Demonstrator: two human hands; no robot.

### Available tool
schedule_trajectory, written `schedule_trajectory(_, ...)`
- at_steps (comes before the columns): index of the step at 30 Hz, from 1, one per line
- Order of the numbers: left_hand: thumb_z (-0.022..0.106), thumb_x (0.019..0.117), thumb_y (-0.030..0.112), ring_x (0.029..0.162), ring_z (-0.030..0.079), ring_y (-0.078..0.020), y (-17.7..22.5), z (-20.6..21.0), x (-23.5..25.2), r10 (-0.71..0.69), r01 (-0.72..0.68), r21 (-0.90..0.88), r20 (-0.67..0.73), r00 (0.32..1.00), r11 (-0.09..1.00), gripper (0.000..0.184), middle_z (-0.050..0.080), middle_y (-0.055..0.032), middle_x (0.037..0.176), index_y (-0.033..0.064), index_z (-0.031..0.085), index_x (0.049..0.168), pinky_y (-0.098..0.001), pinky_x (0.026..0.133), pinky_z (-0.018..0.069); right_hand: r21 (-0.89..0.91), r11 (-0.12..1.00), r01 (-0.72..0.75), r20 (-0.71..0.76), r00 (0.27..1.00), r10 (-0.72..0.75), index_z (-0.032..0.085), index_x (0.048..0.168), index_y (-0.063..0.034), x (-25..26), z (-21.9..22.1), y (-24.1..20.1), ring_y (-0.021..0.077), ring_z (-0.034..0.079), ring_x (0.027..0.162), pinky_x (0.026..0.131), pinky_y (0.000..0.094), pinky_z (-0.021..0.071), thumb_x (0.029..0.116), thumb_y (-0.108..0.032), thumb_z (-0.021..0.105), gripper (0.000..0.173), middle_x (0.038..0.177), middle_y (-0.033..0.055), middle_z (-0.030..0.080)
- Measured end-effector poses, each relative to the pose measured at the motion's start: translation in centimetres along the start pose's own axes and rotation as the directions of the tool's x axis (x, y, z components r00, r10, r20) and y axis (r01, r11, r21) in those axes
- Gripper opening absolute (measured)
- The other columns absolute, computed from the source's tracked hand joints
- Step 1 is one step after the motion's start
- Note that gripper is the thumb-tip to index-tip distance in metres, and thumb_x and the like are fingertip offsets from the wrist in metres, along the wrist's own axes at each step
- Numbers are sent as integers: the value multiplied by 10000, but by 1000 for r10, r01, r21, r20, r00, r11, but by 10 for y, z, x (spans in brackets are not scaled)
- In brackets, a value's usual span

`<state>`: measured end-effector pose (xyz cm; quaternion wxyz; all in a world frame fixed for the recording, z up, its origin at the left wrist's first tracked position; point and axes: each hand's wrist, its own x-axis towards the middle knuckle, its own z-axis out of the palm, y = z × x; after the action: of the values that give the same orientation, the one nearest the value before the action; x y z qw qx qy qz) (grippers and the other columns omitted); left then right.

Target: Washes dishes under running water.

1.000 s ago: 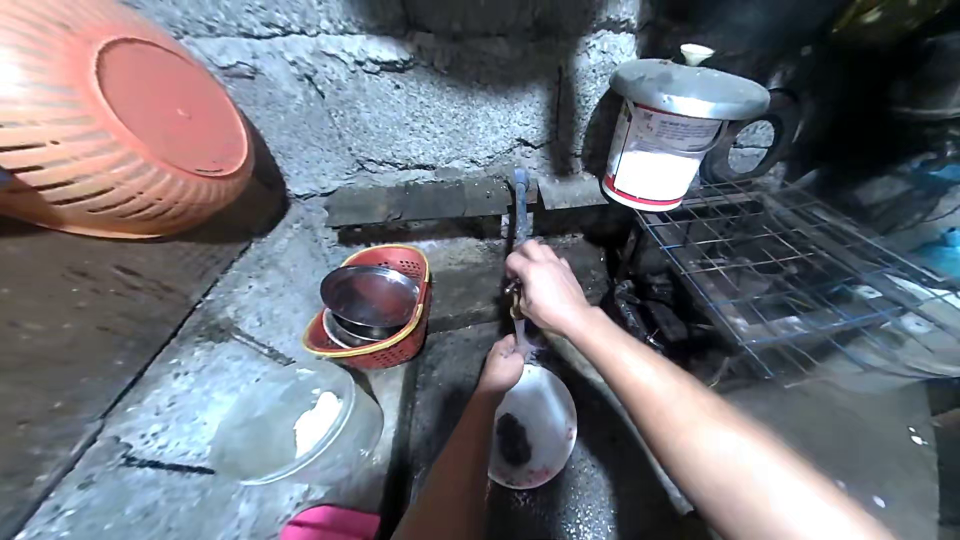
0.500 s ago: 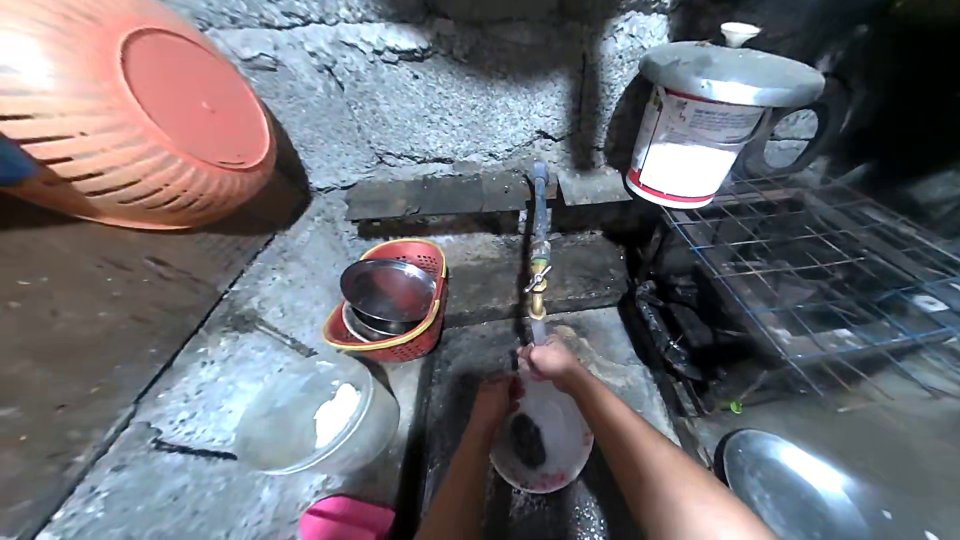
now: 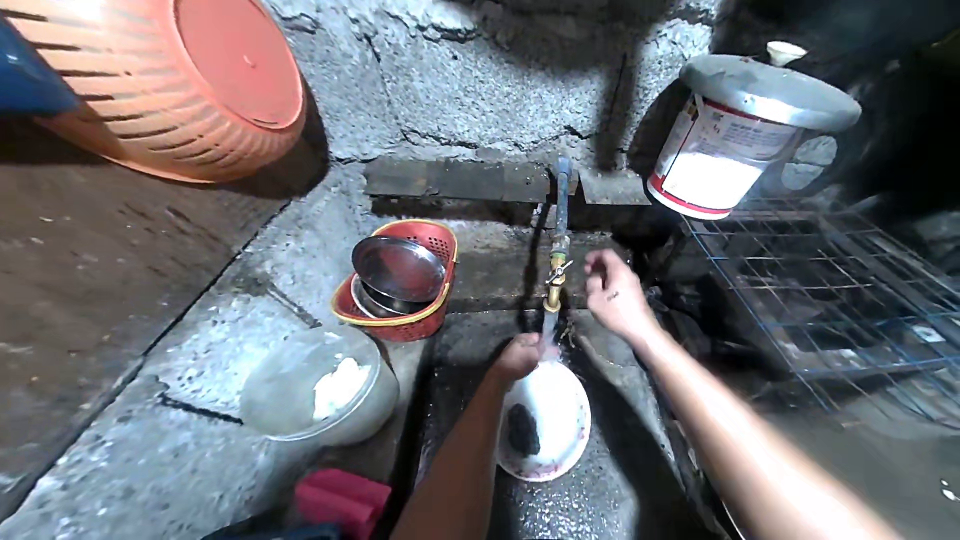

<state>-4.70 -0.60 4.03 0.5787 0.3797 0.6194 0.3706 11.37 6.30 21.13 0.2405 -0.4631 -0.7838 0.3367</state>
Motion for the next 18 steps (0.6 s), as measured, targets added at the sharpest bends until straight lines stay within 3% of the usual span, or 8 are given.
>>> schedule_trajectory(2, 510, 1063, 95, 921, 641, -121, 9, -3, -2, 38, -38, 57, -7, 999, 998, 243, 682, -88, 1083, 8, 629, 1257, -301, 818, 544, -121, 966, 230, -1, 973, -232, 538, 1426, -35, 3, -15, -15, 288, 671, 1126, 949, 488, 559, 1012, -158, 525, 432, 1376, 175, 598)
schedule_trajectory(4, 534, 1043, 98, 770, 562, -109, 8, -6, 0, 106, -91, 203, -67, 992, 975, 148, 611, -53, 894, 14, 654, 1064, -301, 719, 489, -285, 865, 413, 135, 911, -390, 625, 1335, 0, 9, -21, -26, 306, 645, 1190, 1019, 486, 529, 1022, -226, 594, 387, 1328, 189, 628)
schedule_trajectory(7, 550, 1058, 197, 1147, 666, -273, -13, -17, -10, 150, -71, 373, -186, 971, 925, 348, 687, -196, 1241, -3, 640, 1328, -473, 1029, 509, -489, 707, 510, 326, 859, -394, 742, 1094, -34, 18, -16, -32, 325, 627, 1143, 957, 481, 534, 1024, -317, 625, 315, 1165, 148, 667)
schedule_trajectory(9, 561, 1048, 253, 1190, 636, -323, -37, -23, -20, 141, 19, 472, -301, 943, 881, 416, 659, -217, 1277, 5, 604, 1379, -511, 1059, 478, -545, 708, 450, 332, 891, -311, 738, 1051, -30, 19, -13, -41, 331, 663, 1081, 913, 496, 556, 1032, -327, 616, 322, 1109, 158, 671)
schedule_trajectory(12, 608, 1019, 283, 1212, 620, -360, -74, -24, -37, 91, 167, 563, -402, 911, 809, 416, 652, -221, 1276, 14, 623, 1336, -536, 1066, 472, -537, 842, 58, 191, 980, 54, 695, 1002, -34, 16, 1, -65, 354, 703, 1022, 837, 550, 564, 1075, -372, 505, 394, 1037, 183, 709)
schedule_trajectory(14, 602, 1025, 296, 1317, 571, -359, -86, -17, -51, -8, 269, 569, -419, 908, 777, 507, 594, -215, 1406, 30, 537, 1451, -535, 1124, 438, -425, 893, -150, 188, 950, 249, 684, 1006, -26, 25, 0, -72, 380, 688, 1027, 842, 603, 535, 1065, -434, 502, 451, 1043, 216, 697)
schedule_trajectory(16, 591, 1030, 271, 1334, 560, -362, -94, -11, -63, -59, 329, 577, -436, 898, 748, 528, 565, -210, 1447, 47, 487, 1497, -540, 1118, 443, -444, 895, -33, 218, 965, 144, 671, 1109, -57, 28, -9, -70, 387, 690, 1015, 830, 607, 539, 1040, -327, 566, 298, 1078, 209, 694)
schedule_trajectory(18, 579, 1024, 225, 1305, 581, -368, -102, -6, -69, -67, 350, 573, -455, 888, 741, 499, 579, -213, 1427, 49, 497, 1484, -547, 1093, 465, -534, 803, 264, 380, 923, -51, 563, 1385, -92, 31, -23, -65, 368, 658, 1114, 907, 566, 554, 952, -140, 659, 446, 1308, 177, 602)
